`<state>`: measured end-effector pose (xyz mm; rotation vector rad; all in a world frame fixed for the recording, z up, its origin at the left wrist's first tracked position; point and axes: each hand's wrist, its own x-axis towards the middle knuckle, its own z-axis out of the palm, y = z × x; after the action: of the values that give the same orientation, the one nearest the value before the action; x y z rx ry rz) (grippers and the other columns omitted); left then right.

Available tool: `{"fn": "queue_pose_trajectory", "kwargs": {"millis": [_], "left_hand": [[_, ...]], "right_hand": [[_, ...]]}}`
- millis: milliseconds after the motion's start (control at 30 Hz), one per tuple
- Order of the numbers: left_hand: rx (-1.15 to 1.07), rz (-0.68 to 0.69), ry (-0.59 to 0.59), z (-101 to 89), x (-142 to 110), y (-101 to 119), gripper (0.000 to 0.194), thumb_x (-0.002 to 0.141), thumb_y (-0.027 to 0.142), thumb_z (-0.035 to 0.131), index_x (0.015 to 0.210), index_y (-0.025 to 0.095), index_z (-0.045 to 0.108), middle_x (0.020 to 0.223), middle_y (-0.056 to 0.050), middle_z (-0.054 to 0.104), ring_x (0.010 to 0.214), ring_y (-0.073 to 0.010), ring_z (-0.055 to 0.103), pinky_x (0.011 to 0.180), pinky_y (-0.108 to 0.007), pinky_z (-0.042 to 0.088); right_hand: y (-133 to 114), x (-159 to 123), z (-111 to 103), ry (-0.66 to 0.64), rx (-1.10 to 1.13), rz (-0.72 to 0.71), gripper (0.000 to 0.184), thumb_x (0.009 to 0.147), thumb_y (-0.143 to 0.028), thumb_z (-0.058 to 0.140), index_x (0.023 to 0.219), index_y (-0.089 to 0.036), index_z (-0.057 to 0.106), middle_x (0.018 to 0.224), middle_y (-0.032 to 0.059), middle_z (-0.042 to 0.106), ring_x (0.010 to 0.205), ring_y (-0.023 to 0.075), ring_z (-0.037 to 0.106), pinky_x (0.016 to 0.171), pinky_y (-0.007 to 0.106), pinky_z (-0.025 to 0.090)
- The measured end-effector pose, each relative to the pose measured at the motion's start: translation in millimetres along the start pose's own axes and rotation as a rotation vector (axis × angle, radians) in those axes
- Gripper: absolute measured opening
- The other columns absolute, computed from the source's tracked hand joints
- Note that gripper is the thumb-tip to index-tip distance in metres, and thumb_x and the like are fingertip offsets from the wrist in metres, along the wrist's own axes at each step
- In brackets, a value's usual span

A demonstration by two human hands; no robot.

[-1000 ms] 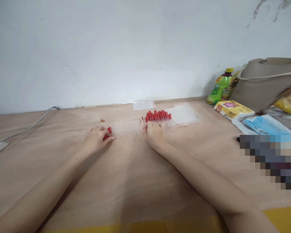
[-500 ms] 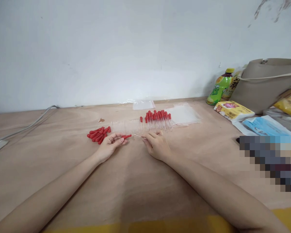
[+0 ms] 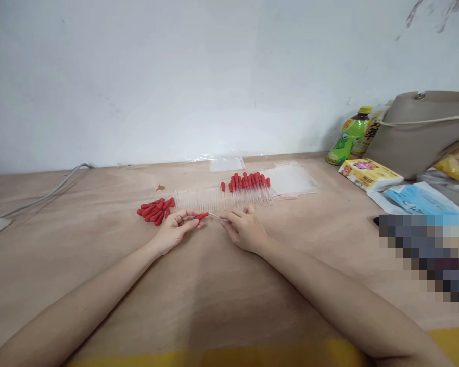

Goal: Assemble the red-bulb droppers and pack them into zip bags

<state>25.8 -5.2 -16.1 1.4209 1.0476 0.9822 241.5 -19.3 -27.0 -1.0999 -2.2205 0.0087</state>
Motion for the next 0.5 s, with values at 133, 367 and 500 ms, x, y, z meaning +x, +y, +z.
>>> {"fn": "queue_pose_trajectory", "kwargs": {"millis": [133, 367, 500], "left_hand": [[0.089, 0.018, -0.015, 4.2, 0.8, -1.3, 0.030, 0.069, 0.036, 0.067, 0.088, 0.012, 0.063, 0.074, -0.005, 0.069, 0.069, -0.0165, 0.066, 0.075, -0.034, 0.052], [0.053, 0.022, 0.010, 7.5, -0.9, -6.1, 0.027, 0.074, 0.033, 0.062, 0.090, 0.013, 0.053, 0.083, -0.006, 0.066, 0.077, -0.0182, 0.067, 0.076, -0.033, 0.051], [0.064, 0.049, -0.015, 6.3, -2.0, -7.9, 0.018, 0.082, 0.030, 0.051, 0.091, 0.014, 0.049, 0.088, -0.007, 0.064, 0.083, -0.0177, 0.065, 0.082, -0.035, 0.048]], "right_hand": [[-0.1, -0.5, 2.1, -0.044, 0.014, -0.065, 0.021, 0.087, -0.025, 0.041, 0.096, -0.020, 0.060, 0.082, 0.0030, 0.064, 0.069, 0.0111, 0.054, 0.073, 0.029, 0.024], [-1.7, 0.1, 2.1, -0.062, 0.033, -0.081, 0.020, 0.087, -0.026, 0.043, 0.096, -0.019, 0.060, 0.081, 0.0026, 0.064, 0.068, 0.0104, 0.053, 0.073, 0.029, 0.024], [-2.2, 0.6, 1.1, -0.050, 0.035, -0.050, 0.019, 0.086, -0.025, 0.044, 0.095, -0.018, 0.060, 0.081, 0.0025, 0.064, 0.070, 0.0110, 0.054, 0.074, 0.029, 0.025]]}}
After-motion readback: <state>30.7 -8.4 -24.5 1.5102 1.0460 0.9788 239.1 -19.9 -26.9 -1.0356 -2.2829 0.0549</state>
